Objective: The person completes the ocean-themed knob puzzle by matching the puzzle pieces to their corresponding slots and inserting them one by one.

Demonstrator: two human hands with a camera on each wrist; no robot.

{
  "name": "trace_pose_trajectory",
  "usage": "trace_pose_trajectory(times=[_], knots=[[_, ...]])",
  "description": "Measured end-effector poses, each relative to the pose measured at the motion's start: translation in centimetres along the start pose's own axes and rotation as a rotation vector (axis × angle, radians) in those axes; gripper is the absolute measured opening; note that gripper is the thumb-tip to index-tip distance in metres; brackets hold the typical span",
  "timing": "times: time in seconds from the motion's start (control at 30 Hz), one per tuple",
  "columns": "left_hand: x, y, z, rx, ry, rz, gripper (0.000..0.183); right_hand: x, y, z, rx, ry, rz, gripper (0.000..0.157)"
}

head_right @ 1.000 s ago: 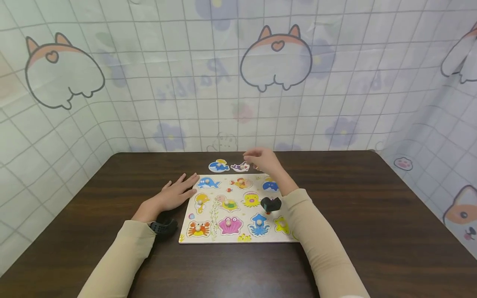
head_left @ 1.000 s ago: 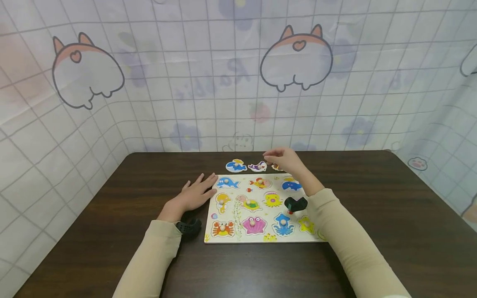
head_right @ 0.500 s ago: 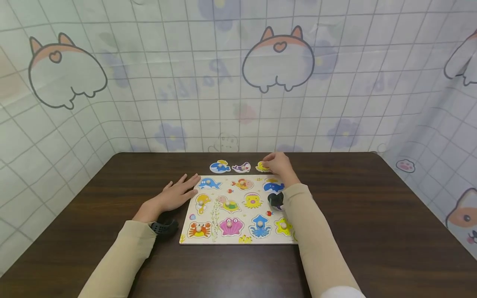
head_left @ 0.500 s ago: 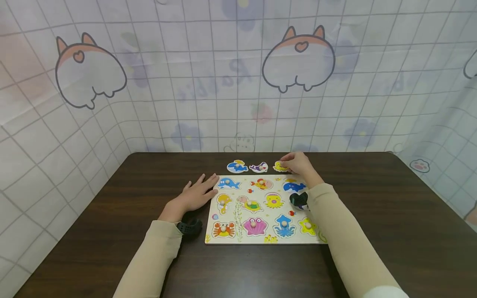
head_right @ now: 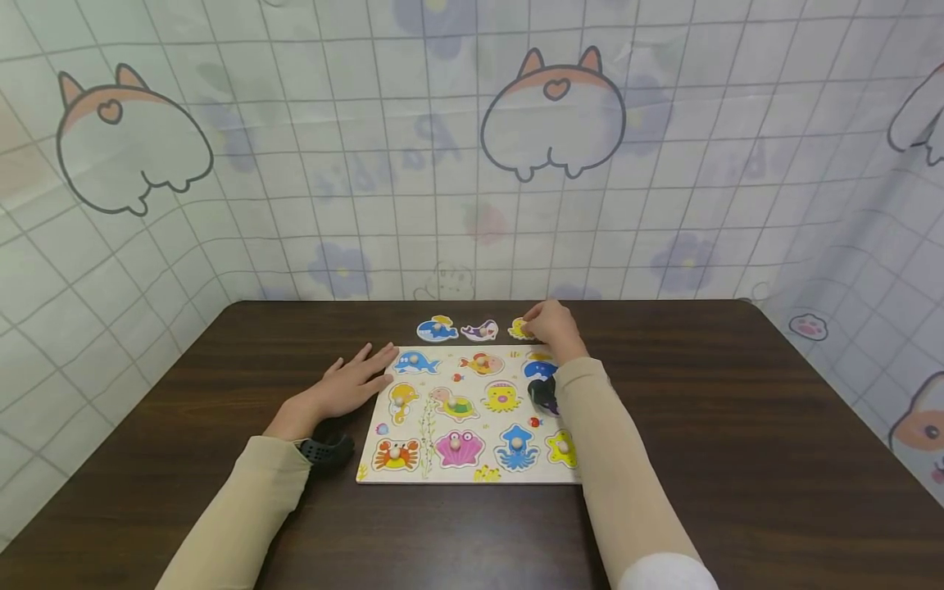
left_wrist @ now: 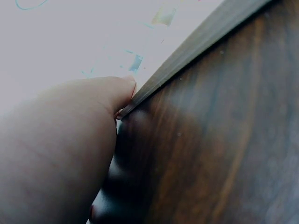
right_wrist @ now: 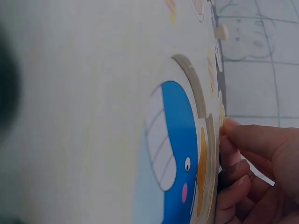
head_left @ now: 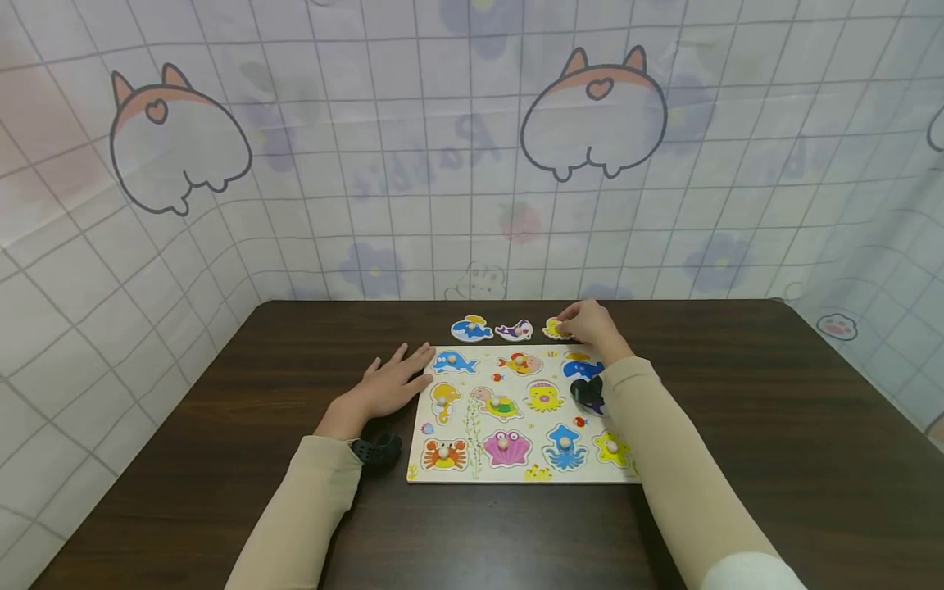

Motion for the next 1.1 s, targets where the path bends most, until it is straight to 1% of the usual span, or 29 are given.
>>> trace_pose_trajectory(times=[0.3,0.53,0.67,0.8,0.9,1.1], knots=[[-0.1,-0.3,0.2,0.003,-0.011,-0.012,0.063,-0.2,-0.1,0.1,-0.036,0.005,0.02,0.02],[-0.1,-0.1,0.1,0.002,-0.001,-0.003,0.063,-0.7,-0.8,-0.5,-0.057,0.024,-0.008,0.022],[0.1,0.0,0.0,-0.004,-0.002,0.006,0.063,-1.2,-1.2,-1.0,-0.075,0.026,-0.05,0.02],[0.2,0.0,0.0,-0.007,-0.003,0.016,0.064,-2.2,-1.7,-1.4,-0.113,0.017,-0.118,0.022],[0.1,0.0,-0.1,-0.009,-0.007,0.01,0.064,-3.1,-2.2,-1.5,-0.139,0.004,-0.165,0.026],[0.0,-0.3,0.2,-0.009,-0.01,-0.007,0.064,-4.9,-3.0,-1.7,-0.161,0.003,-0.248,0.027]])
Point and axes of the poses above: each hand's wrist, its own x-axis towards the middle knuckle, its own z-axis out of the palm, y = z × x, the point moved 7 cm from there along x, towards the middle knuckle, and after that the axes turned 12 degrees about z, right-handed, at the moved point
